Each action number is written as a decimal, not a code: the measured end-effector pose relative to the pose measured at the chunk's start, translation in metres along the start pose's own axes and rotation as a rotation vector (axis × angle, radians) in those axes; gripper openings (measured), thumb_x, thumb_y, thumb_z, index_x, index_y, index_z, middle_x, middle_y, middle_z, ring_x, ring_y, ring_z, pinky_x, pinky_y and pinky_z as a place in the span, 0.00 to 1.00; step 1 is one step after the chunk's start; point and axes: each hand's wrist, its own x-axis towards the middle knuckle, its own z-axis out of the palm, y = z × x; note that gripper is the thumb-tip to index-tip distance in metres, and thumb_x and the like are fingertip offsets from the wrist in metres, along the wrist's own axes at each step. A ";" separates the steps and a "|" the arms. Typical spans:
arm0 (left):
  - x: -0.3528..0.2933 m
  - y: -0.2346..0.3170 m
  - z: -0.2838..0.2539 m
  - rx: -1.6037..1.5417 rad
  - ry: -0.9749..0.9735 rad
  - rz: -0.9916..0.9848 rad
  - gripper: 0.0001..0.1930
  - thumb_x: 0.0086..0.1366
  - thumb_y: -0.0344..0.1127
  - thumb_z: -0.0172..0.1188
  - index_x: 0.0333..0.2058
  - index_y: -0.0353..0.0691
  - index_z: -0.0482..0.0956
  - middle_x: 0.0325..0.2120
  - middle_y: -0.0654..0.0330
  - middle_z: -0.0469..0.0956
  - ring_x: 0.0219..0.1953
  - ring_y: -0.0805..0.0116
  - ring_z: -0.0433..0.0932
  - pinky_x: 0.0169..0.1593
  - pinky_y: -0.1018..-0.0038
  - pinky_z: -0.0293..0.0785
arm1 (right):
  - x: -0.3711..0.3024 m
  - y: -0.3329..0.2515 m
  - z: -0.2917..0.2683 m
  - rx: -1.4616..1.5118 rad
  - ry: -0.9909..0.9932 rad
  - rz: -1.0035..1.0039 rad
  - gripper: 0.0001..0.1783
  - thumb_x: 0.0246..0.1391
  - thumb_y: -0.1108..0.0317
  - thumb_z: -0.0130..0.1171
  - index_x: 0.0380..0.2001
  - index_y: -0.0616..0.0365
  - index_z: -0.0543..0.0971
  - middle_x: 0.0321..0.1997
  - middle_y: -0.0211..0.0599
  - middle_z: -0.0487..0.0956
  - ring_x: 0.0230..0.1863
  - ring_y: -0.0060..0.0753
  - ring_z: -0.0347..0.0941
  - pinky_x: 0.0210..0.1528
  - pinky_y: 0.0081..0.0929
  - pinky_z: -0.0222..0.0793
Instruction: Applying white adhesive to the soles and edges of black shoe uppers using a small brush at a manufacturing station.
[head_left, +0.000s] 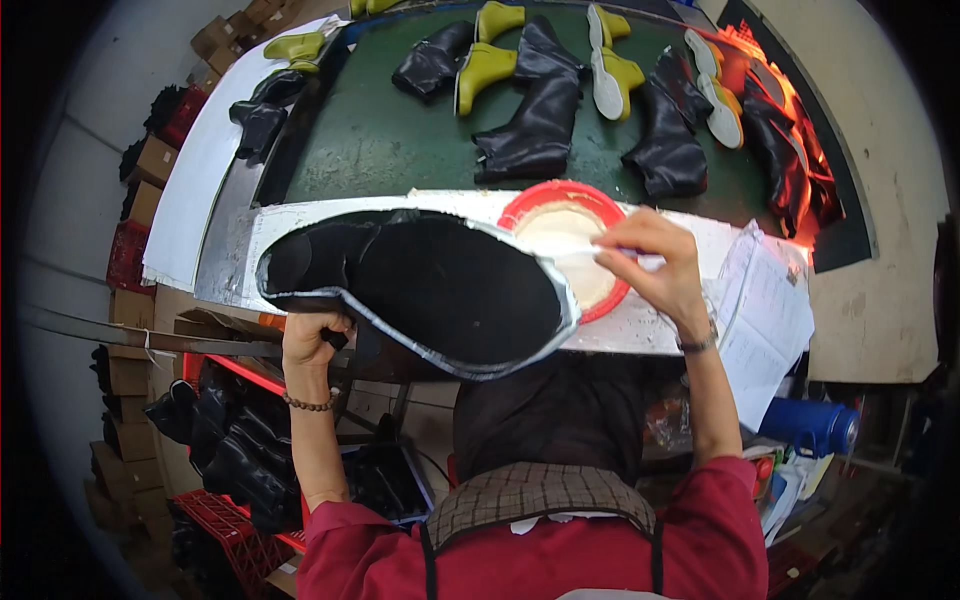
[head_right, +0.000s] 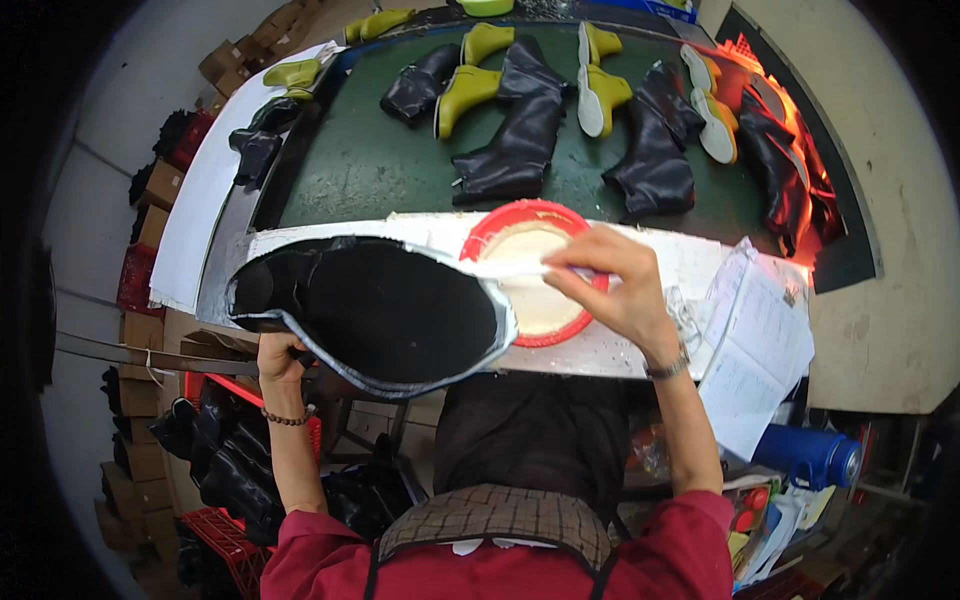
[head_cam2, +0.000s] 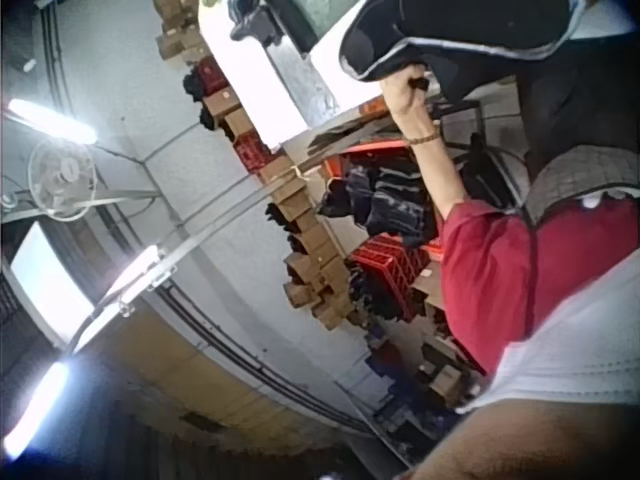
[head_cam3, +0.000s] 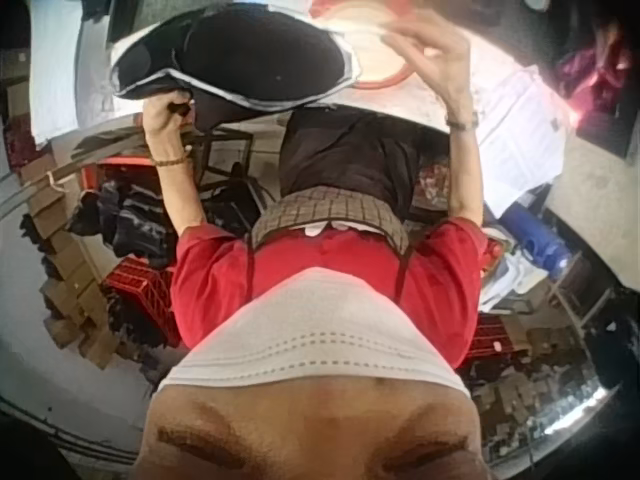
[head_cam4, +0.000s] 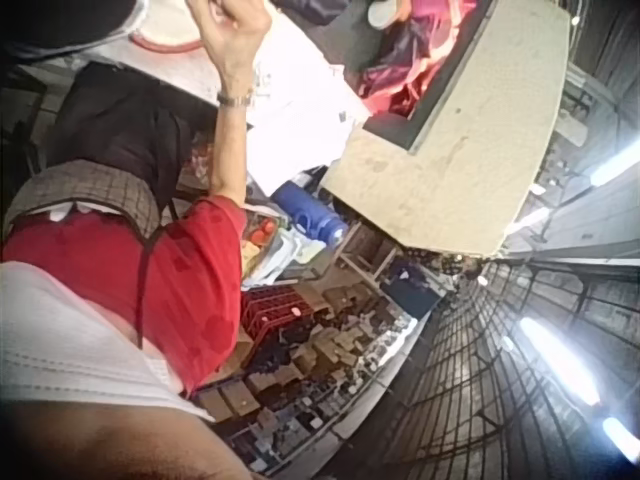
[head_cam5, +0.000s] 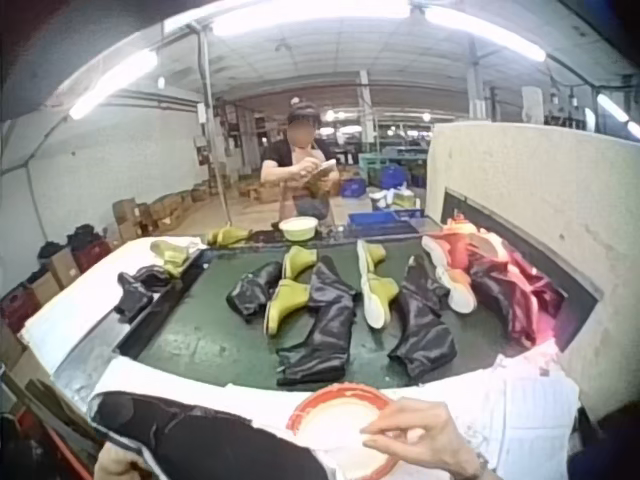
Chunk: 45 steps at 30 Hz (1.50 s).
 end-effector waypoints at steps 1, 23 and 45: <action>-0.003 0.002 0.012 0.011 0.053 0.031 0.09 0.38 0.11 0.54 0.19 0.30 0.76 0.18 0.52 0.76 0.19 0.60 0.76 0.27 0.70 0.75 | -0.007 0.003 -0.002 0.015 0.010 -0.036 0.09 0.48 0.77 0.73 0.35 0.61 0.87 0.32 0.35 0.84 0.34 0.28 0.79 0.35 0.24 0.73; 0.003 -0.032 0.057 0.061 -0.126 -0.259 0.22 0.34 0.12 0.55 0.34 0.26 0.81 0.24 0.50 0.81 0.21 0.62 0.77 0.25 0.70 0.75 | 0.044 -0.025 0.019 0.006 0.040 -0.240 0.14 0.44 0.77 0.74 0.37 0.56 0.88 0.36 0.32 0.83 0.40 0.29 0.75 0.46 0.27 0.66; 0.006 -0.043 0.083 0.279 -0.348 -0.528 0.30 0.40 0.14 0.52 0.49 0.21 0.76 0.24 0.47 0.82 0.21 0.61 0.82 0.26 0.73 0.78 | 0.077 -0.029 0.025 -0.142 -0.144 -0.373 0.07 0.50 0.64 0.73 0.34 0.48 0.89 0.32 0.21 0.81 0.35 0.21 0.73 0.47 0.27 0.55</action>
